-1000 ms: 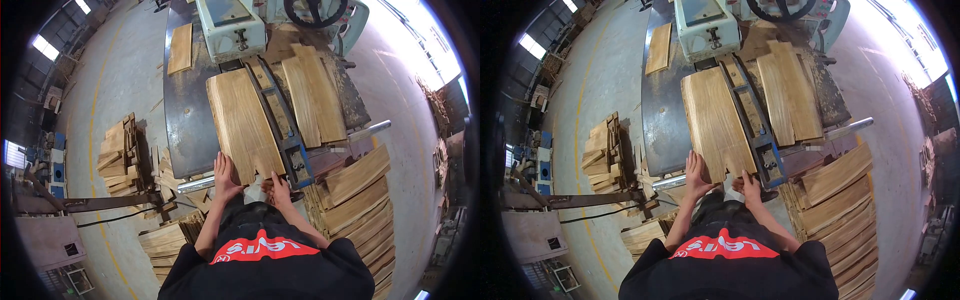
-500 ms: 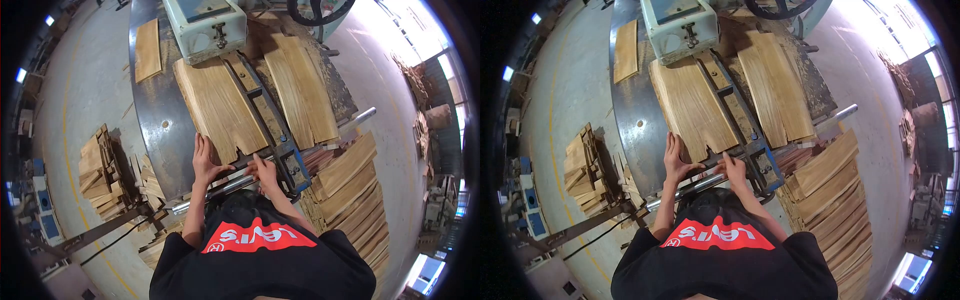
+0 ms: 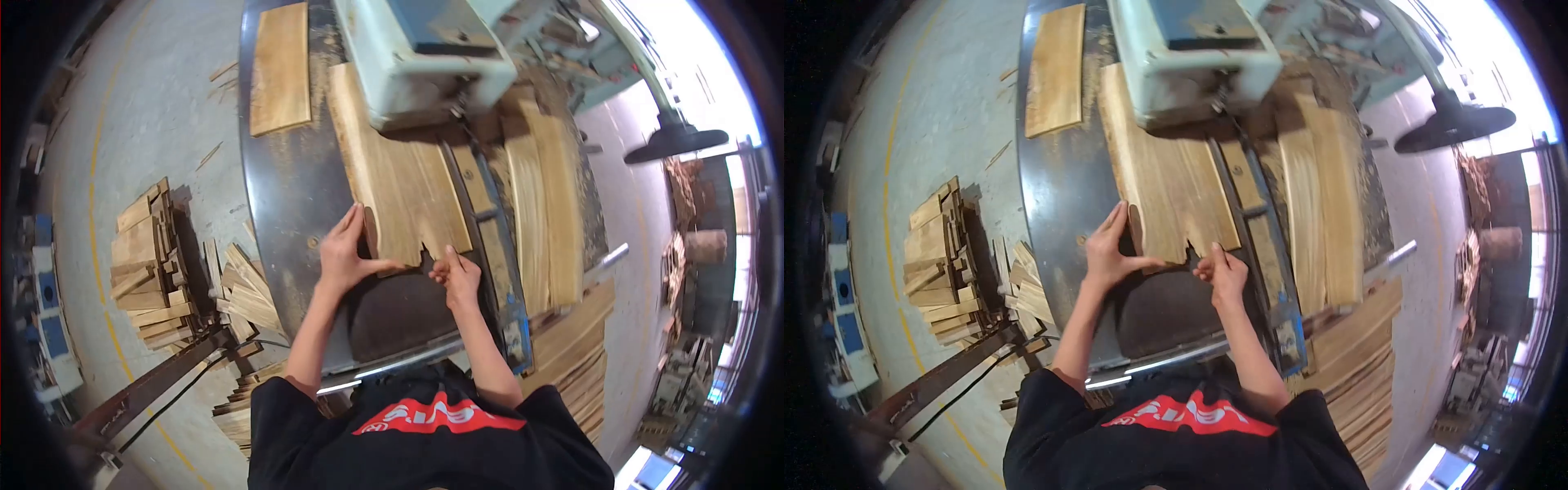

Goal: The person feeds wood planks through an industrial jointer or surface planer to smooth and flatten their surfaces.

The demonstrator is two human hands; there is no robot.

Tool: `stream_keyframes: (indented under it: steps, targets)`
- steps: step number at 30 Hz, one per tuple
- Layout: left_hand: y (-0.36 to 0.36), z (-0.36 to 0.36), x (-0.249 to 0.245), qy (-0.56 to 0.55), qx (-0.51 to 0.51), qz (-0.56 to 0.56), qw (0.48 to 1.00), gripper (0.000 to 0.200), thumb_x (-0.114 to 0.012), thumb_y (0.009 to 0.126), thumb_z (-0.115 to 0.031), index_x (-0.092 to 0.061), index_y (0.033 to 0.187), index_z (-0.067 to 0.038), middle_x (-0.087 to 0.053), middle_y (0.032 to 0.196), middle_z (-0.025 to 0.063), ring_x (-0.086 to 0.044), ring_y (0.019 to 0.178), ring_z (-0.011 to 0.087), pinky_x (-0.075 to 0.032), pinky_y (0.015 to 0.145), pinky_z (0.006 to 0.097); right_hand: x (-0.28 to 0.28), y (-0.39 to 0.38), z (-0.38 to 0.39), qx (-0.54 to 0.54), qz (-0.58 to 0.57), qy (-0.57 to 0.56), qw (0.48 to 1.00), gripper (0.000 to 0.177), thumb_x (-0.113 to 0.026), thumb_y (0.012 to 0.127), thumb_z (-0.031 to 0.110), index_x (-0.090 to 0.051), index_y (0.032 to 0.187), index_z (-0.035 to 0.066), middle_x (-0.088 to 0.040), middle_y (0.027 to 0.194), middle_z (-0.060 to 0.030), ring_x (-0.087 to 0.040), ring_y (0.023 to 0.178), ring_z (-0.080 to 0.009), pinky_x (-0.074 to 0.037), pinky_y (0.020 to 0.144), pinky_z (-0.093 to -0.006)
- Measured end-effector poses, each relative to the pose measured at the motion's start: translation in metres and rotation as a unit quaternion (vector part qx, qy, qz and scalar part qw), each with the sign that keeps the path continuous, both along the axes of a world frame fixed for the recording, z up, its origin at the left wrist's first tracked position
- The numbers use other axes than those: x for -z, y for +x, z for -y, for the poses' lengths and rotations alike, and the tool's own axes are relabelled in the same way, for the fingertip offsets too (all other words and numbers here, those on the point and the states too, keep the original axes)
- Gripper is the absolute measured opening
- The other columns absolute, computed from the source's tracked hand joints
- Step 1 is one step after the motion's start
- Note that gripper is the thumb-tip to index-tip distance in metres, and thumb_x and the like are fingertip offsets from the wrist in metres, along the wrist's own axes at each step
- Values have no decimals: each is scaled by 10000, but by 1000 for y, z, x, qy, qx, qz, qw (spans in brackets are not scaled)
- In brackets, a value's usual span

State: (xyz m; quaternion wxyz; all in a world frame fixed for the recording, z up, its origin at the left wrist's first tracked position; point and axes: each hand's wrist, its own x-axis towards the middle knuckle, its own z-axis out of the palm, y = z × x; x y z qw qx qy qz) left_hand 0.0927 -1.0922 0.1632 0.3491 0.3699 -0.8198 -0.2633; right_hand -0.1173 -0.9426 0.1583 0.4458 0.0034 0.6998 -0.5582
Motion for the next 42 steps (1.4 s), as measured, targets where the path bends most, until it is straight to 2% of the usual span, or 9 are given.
stream_keyframes:
  steps: [6, 13, 17, 19, 25, 28, 33, 37, 42]
  targets:
    - [4, 209, -14, -160, -288, 61, 942, 1023, -898, 728, -589, -538, 1429, 63, -575, 1431, 326, -460, 1431, 492, -394, 1156, 575, 7, -20, 36, -11, 26, 5, 1000, 349, -714, 1037, 322, -689, 889, 7, -706, 741, -88, -702, 631, -202, -525, 551, -282]
    - [1, 285, -21, 103, -385, 209, 893, 1325, -982, 509, -590, -406, 1511, 56, -447, 1529, 320, -455, 1383, 474, -401, 1113, 595, 20, -29, 82, -20, 20, -14, 999, 332, -688, 1056, 297, -670, 899, 5, -718, 754, -98, -696, 621, -193, -528, 547, -291]
    - [32, 225, -34, 169, -357, 105, 913, 1333, -994, 466, -551, -408, 1554, -52, -626, 1371, 258, -573, 1297, 448, -465, 1077, 560, 21, -38, 115, -49, 16, 2, 999, 343, -636, 1070, 244, -687, 844, -9, -717, 735, -110, -668, 601, -183, -504, 538, -306]
    - [52, 177, -21, 219, -254, -121, 934, 927, -956, 574, -532, -697, 1313, -36, -740, 1193, 229, -714, 1135, 375, -556, 969, 482, 29, -36, 134, -49, 8, -33, 998, 352, -597, 1078, 213, -694, 818, -4, -710, 721, -110, -662, 607, -187, -499, 546, -314]
    - [91, -44, -29, 541, -132, -399, 728, 646, -747, 859, -471, -639, 1366, -85, -704, 1156, 62, -666, 1003, 213, -537, 847, 396, 22, 0, 128, -116, -11, -181, 977, 281, -609, 1078, 256, -650, 1122, -19, -756, 982, -151, -750, 814, -229, -598, 681, -321]
    - [90, -135, -27, 506, -92, -422, 747, 545, -725, 889, -465, -641, 1288, -104, -688, 1197, 78, -664, 1033, 205, -550, 861, 401, -49, 49, 47, -325, 31, -221, 919, 319, -663, 1059, 312, -645, 1222, 38, -752, 1092, -158, -765, 931, -230, -609, 758, -323]
    - [59, -255, -59, 477, -117, -409, 769, 852, -868, 827, -177, -491, 1576, -27, -681, 1321, 56, -638, 1141, 137, -535, 951, 383, -71, 92, -63, -429, -178, -262, 846, 528, -673, 1055, 365, -558, 1462, 48, -754, 993, -116, -701, 884, -153, -541, 783, -291]
    - [48, -324, -22, 323, -114, -254, 904, 1075, -994, 693, -307, -468, 1565, 37, -513, 1550, 262, -573, 1285, 291, -447, 1124, 407, -89, 88, -142, -364, -299, -215, 855, 655, -705, 1016, 138, -431, 1611, 126, -475, 692, 53, -368, 630, -44, -358, 562, -268]
    - [37, -366, -17, 148, -90, 9, 985, 1249, -1044, 506, -395, -498, 1563, -15, -422, 1606, 334, -515, 1301, 402, -456, 1103, 453, -15, 45, -198, -257, -256, -259, 895, 712, -633, 1008, 50, -366, 1660, 150, -580, 721, -84, -458, 666, -90, -442, 617, -282]
